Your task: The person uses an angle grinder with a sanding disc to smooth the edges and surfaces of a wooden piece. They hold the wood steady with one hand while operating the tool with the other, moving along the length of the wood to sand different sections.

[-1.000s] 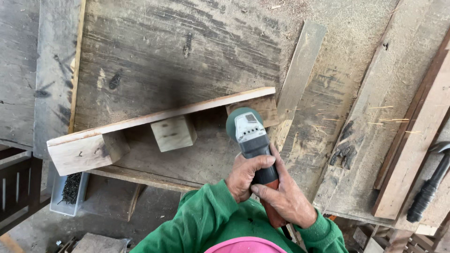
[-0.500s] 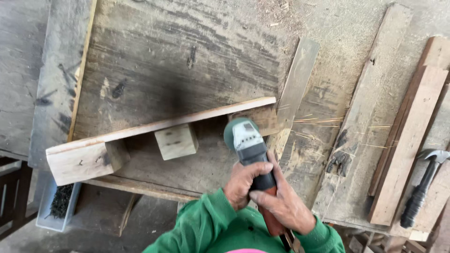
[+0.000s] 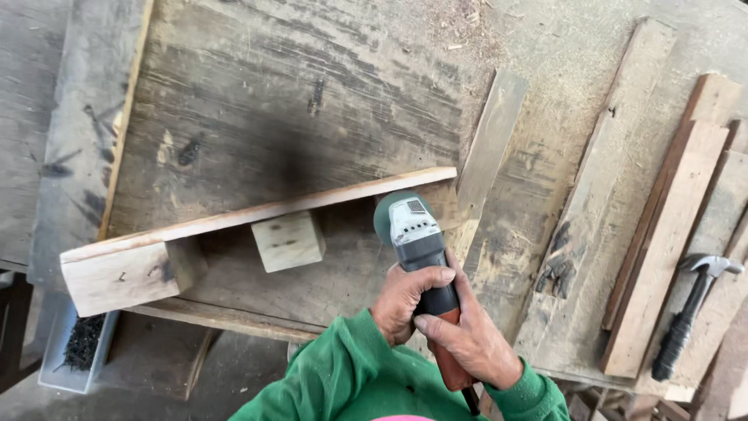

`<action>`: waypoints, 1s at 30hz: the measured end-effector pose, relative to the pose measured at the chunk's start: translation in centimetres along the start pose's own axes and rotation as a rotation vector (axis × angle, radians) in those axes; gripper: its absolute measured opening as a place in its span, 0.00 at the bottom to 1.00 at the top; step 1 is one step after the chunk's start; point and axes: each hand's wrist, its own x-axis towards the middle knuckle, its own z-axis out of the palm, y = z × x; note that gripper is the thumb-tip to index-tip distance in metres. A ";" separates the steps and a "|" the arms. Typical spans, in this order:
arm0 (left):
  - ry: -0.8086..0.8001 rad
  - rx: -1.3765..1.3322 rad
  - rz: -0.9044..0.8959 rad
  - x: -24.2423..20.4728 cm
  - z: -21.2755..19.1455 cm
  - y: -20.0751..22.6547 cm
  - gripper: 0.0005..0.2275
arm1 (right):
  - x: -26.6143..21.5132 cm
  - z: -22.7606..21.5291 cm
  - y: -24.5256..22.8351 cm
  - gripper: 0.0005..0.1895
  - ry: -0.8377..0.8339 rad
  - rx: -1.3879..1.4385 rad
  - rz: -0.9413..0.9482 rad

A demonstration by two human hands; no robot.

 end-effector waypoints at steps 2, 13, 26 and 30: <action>-0.008 0.005 -0.024 -0.4 0.1 -1.3 0.15 | -1.0 -0.5 1.0 0.56 0.016 0.065 0.132; -0.084 -0.022 -0.085 1.9 1.9 -4.6 0.17 | -2.5 -2.8 2.4 0.58 0.147 0.029 0.213; 0.048 0.051 -0.060 -2.2 0.3 -4.1 0.17 | -3.4 -0.6 3.7 0.58 0.014 0.086 0.157; 0.078 0.079 -0.140 -1.9 1.5 -4.2 0.15 | -3.9 -1.2 3.1 0.57 0.049 -0.007 0.140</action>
